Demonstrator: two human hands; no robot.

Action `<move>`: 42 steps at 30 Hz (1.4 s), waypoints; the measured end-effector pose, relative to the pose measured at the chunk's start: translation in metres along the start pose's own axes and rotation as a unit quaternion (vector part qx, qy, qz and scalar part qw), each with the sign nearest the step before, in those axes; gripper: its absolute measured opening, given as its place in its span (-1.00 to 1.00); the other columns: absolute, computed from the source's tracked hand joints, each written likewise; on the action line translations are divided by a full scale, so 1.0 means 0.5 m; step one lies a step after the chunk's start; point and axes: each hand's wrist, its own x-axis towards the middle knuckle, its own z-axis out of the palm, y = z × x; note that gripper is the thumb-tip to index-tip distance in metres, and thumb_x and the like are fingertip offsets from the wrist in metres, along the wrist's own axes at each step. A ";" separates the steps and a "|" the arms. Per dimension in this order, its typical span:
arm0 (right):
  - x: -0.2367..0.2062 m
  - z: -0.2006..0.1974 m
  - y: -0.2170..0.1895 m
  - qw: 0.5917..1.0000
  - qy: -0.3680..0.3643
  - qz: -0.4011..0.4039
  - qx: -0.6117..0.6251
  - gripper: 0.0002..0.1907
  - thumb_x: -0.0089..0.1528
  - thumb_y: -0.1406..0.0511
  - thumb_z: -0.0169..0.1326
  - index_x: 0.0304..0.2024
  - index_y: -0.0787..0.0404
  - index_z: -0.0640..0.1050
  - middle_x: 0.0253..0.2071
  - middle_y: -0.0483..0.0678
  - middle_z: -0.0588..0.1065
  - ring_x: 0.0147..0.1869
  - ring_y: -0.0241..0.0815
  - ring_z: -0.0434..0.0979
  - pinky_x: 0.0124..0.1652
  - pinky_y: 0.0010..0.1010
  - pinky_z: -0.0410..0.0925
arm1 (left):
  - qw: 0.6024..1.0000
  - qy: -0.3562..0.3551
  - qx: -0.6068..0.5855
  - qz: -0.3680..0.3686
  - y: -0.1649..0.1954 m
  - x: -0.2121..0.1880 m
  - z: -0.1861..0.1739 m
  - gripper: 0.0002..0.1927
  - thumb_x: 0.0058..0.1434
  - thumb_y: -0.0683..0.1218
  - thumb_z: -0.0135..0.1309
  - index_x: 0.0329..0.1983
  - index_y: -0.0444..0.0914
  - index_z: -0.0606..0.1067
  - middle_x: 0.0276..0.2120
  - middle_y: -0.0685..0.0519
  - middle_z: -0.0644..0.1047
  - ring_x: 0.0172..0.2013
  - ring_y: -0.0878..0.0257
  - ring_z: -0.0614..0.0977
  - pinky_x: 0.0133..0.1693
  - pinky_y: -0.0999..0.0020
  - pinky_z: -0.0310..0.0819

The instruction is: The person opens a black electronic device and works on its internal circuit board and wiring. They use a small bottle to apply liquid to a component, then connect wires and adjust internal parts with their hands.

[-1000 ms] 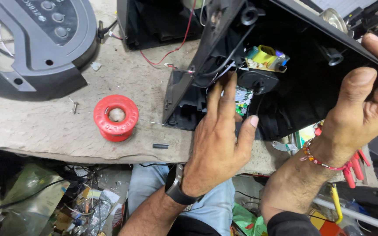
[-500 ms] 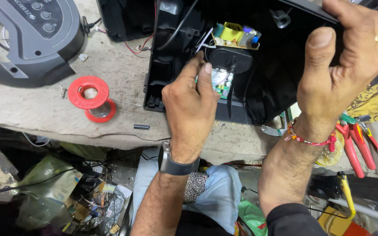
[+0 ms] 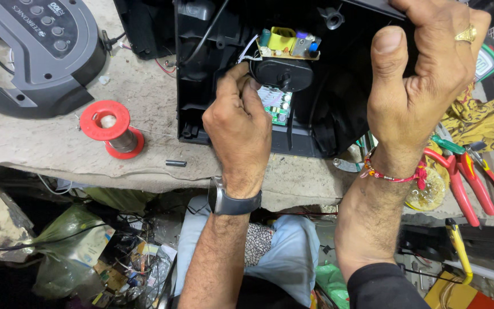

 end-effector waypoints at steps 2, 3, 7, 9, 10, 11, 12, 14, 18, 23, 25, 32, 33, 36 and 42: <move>-0.002 -0.001 0.002 1.000 0.001 0.002 -0.003 -0.60 0.57 0.04 -0.01 0.12 0.22 0.61 -0.01 -0.04 0.54 0.11 -0.07 0.35 0.19 -0.27 0.22 | 0.999 -0.006 -0.019 -0.031 0.005 -0.001 -0.003 -0.81 0.40 -0.23 0.01 0.03 -0.40 0.50 -0.27 -0.06 0.69 -0.32 0.25 0.75 -0.32 0.46 0.67; -0.003 0.000 0.003 1.000 0.002 0.003 -0.003 -0.59 0.58 0.04 -0.01 0.12 0.22 0.61 -0.01 -0.04 0.54 0.11 -0.07 0.35 0.18 -0.27 0.22 | 0.997 -0.015 -0.033 -0.065 0.009 -0.001 -0.005 -0.81 0.40 -0.23 -0.01 0.01 -0.40 0.50 -0.31 -0.05 0.68 -0.41 0.27 0.74 -0.40 0.46 0.63; -0.007 0.001 0.006 1.000 -0.001 0.006 0.008 -0.56 0.59 0.01 -0.01 0.16 0.23 0.61 0.01 -0.01 0.53 0.13 -0.07 0.33 0.13 -0.31 0.23 | 1.000 0.001 -0.010 -0.024 0.017 0.006 -0.004 -0.81 0.42 -0.19 0.01 0.01 -0.39 0.53 -0.38 0.00 0.67 -0.51 0.34 0.69 -0.48 0.50 0.57; -0.008 0.001 0.007 1.000 -0.001 -0.001 0.011 -0.55 0.59 0.01 -0.01 0.17 0.24 0.61 0.03 0.01 0.53 0.15 -0.07 0.34 0.14 -0.30 0.24 | 0.996 -0.018 -0.018 -0.088 0.017 0.010 -0.002 -0.79 0.40 -0.17 0.00 -0.01 -0.36 0.55 -0.46 0.00 0.66 -0.59 0.31 0.66 -0.56 0.46 0.52; -0.009 0.002 0.008 1.000 -0.001 -0.004 0.011 -0.54 0.59 0.01 -0.01 0.18 0.25 0.61 0.03 0.01 0.53 0.16 -0.07 0.34 0.14 -0.30 0.24 | 0.992 -0.029 -0.022 -0.121 0.016 0.010 -0.002 -0.78 0.39 -0.16 0.00 -0.01 -0.35 0.56 -0.50 0.00 0.65 -0.63 0.30 0.65 -0.60 0.44 0.49; -0.011 0.002 0.007 1.000 0.000 -0.007 0.009 -0.54 0.59 0.01 -0.01 0.19 0.25 0.61 0.04 0.01 0.53 0.17 -0.07 0.34 0.16 -0.29 0.24 | 0.995 -0.026 -0.001 -0.093 0.015 0.009 -0.002 -0.79 0.41 -0.16 -0.01 -0.03 -0.36 0.56 -0.50 0.00 0.65 -0.60 0.29 0.66 -0.56 0.43 0.51; -0.011 0.002 0.007 1.000 0.002 -0.007 0.010 -0.53 0.59 0.01 -0.01 0.19 0.25 0.61 0.04 0.01 0.54 0.18 -0.07 0.34 0.16 -0.29 0.24 | 0.997 -0.024 0.019 -0.065 0.014 0.008 -0.002 -0.80 0.43 -0.16 -0.01 -0.04 -0.36 0.55 -0.50 0.00 0.65 -0.56 0.28 0.68 -0.51 0.42 0.53; -0.011 0.004 0.008 1.000 0.005 -0.006 0.015 -0.52 0.58 0.00 -0.01 0.20 0.25 0.60 0.05 0.01 0.54 0.19 -0.08 0.34 0.17 -0.30 0.25 | 0.999 -0.016 0.041 -0.020 0.011 0.007 0.000 -0.82 0.46 -0.16 -0.03 -0.06 -0.37 0.53 -0.46 -0.01 0.65 -0.49 0.24 0.70 -0.43 0.38 0.57; -0.011 0.003 0.007 1.000 0.008 -0.004 0.022 -0.51 0.56 -0.01 0.00 0.20 0.25 0.60 0.05 0.02 0.54 0.20 -0.07 0.35 0.18 -0.30 0.25 | 0.996 -0.008 0.084 0.011 0.008 0.007 0.007 -0.84 0.44 -0.18 -0.05 -0.08 -0.38 0.49 -0.39 -0.06 0.65 -0.40 0.13 0.72 -0.37 0.29 0.59; -0.010 0.001 0.004 1.000 0.007 -0.002 0.017 -0.51 0.56 -0.01 -0.02 0.19 0.26 0.59 0.04 0.02 0.53 0.19 -0.06 0.33 0.17 -0.29 0.24 | 0.992 -0.013 0.125 0.009 0.009 0.004 0.008 -0.84 0.42 -0.17 -0.03 -0.08 -0.38 0.47 -0.33 -0.11 0.65 -0.37 0.06 0.73 -0.39 0.25 0.59; -0.008 0.001 0.003 1.000 0.008 0.000 0.014 -0.51 0.56 -0.02 0.00 0.18 0.25 0.60 0.03 0.02 0.53 0.17 -0.06 0.33 0.16 -0.29 0.24 | 0.993 -0.016 0.119 0.002 0.009 0.005 0.007 -0.84 0.42 -0.17 -0.03 -0.07 -0.38 0.47 -0.34 -0.11 0.65 -0.37 0.06 0.73 -0.39 0.26 0.60; -0.010 0.003 0.000 1.000 0.018 -0.005 0.002 -0.52 0.56 -0.01 0.01 0.17 0.25 0.60 0.04 0.02 0.54 0.18 -0.05 0.36 0.21 -0.26 0.27 | 0.991 -0.018 0.135 0.007 0.009 0.008 0.003 -0.85 0.42 -0.16 -0.02 -0.07 -0.35 0.48 -0.32 -0.10 0.66 -0.36 0.04 0.73 -0.38 0.22 0.59; -0.010 0.003 -0.001 1.000 0.019 -0.004 0.001 -0.52 0.56 -0.01 0.01 0.17 0.25 0.60 0.04 0.02 0.54 0.18 -0.05 0.36 0.21 -0.26 0.27 | 0.991 -0.019 0.128 0.011 0.010 0.008 0.000 -0.84 0.43 -0.16 -0.03 -0.06 -0.34 0.48 -0.32 -0.10 0.66 -0.35 0.04 0.73 -0.36 0.23 0.60; -0.010 0.003 -0.004 1.000 0.021 -0.005 -0.001 -0.53 0.56 0.00 0.00 0.18 0.25 0.60 0.04 0.02 0.55 0.18 -0.05 0.37 0.17 -0.27 0.26 | 0.993 -0.017 0.118 0.021 0.017 0.004 -0.009 -0.83 0.45 -0.15 -0.02 -0.01 -0.35 0.48 -0.29 -0.11 0.66 -0.33 0.03 0.73 -0.33 0.22 0.61; -0.006 0.001 -0.008 1.000 0.026 -0.005 -0.003 -0.56 0.56 0.02 0.01 0.16 0.24 0.60 0.04 0.02 0.56 0.16 -0.04 0.37 0.20 -0.27 0.26 | 0.994 -0.014 0.090 0.053 0.033 -0.012 -0.024 -0.72 0.38 -0.13 0.08 0.05 -0.41 0.43 -0.15 -0.18 0.60 -0.37 0.13 0.71 -0.41 0.35 0.60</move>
